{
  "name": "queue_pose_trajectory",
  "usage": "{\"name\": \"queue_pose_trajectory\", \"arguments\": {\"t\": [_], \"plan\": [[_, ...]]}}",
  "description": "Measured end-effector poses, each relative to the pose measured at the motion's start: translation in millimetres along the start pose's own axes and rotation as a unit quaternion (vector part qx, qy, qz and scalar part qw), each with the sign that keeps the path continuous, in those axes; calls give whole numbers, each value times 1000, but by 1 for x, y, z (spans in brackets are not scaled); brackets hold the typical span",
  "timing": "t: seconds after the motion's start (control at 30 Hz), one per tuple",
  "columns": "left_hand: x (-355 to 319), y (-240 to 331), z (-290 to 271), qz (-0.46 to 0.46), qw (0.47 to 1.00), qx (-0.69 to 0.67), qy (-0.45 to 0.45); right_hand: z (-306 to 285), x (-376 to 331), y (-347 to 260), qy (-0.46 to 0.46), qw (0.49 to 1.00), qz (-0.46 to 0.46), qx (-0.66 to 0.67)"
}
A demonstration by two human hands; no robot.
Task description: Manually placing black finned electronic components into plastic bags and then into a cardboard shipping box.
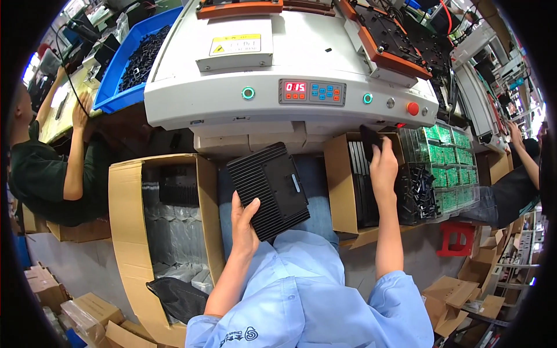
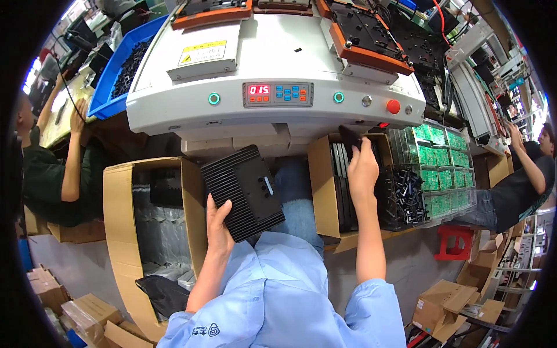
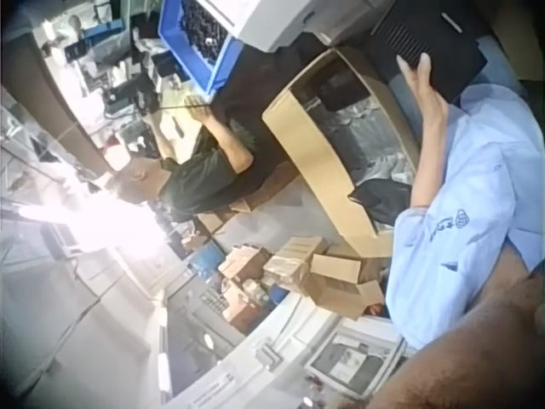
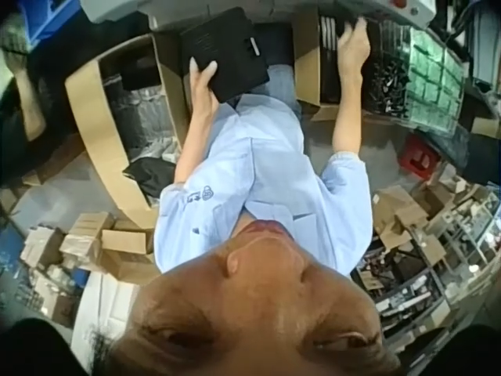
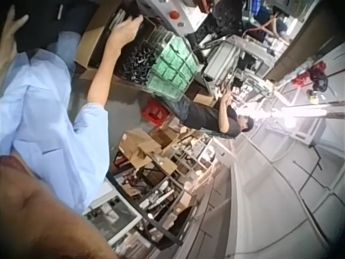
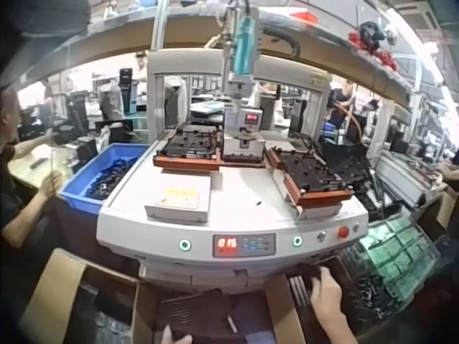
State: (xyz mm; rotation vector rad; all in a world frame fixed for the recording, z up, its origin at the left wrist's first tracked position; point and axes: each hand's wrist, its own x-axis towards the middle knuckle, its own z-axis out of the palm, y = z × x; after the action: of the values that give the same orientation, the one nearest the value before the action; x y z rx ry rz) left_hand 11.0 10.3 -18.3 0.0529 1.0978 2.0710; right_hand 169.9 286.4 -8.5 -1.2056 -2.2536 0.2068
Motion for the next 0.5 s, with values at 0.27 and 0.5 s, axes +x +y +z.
{"name": "queue_pose_trajectory", "arguments": {"t": [0.27,0.5], "plan": [[5,-6,12,2,999,-7,-39,-42,-40,-114,-225,822,138,505],[1,-7,22,-6,997,-8,-73,-10,-54,-132,-142,948,0,285]]}}
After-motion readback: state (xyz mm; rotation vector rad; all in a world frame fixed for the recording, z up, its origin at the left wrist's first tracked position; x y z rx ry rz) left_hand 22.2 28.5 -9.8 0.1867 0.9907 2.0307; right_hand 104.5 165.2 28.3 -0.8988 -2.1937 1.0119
